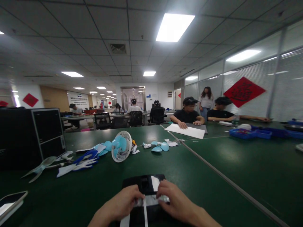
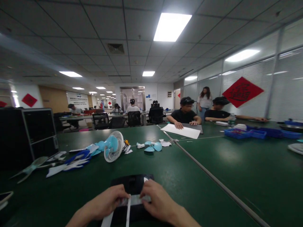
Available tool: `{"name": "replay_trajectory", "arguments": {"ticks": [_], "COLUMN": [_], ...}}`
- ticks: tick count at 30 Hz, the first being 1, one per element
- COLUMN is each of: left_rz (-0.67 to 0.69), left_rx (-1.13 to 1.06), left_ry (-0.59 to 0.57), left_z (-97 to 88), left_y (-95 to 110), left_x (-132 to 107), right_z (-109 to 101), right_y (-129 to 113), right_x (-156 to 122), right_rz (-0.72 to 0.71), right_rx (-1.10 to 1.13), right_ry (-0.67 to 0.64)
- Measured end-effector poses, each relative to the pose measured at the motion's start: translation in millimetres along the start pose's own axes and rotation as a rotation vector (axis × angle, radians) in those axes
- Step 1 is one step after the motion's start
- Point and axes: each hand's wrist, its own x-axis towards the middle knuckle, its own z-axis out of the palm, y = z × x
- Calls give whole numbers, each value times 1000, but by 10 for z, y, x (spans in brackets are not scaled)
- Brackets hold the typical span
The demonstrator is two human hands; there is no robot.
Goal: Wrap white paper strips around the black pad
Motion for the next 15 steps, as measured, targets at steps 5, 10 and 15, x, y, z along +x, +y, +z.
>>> {"name": "replay_trajectory", "arguments": {"ticks": [5, 10, 15], "left_rz": [-13, 8, 25], "left_rx": [40, 60, 61], "left_ry": [15, 25, 13], "left_z": [16, 63, 42], "left_y": [-29, -106, -70], "left_x": [2, 24, 14], "right_z": [314, 666, 795], "right_y": [-112, 45, 31], "right_x": [-11, 49, 115], "right_rz": [-350, -445, -570], "right_rx": [-39, -294, -452], "right_ry": [-128, -64, 102]}}
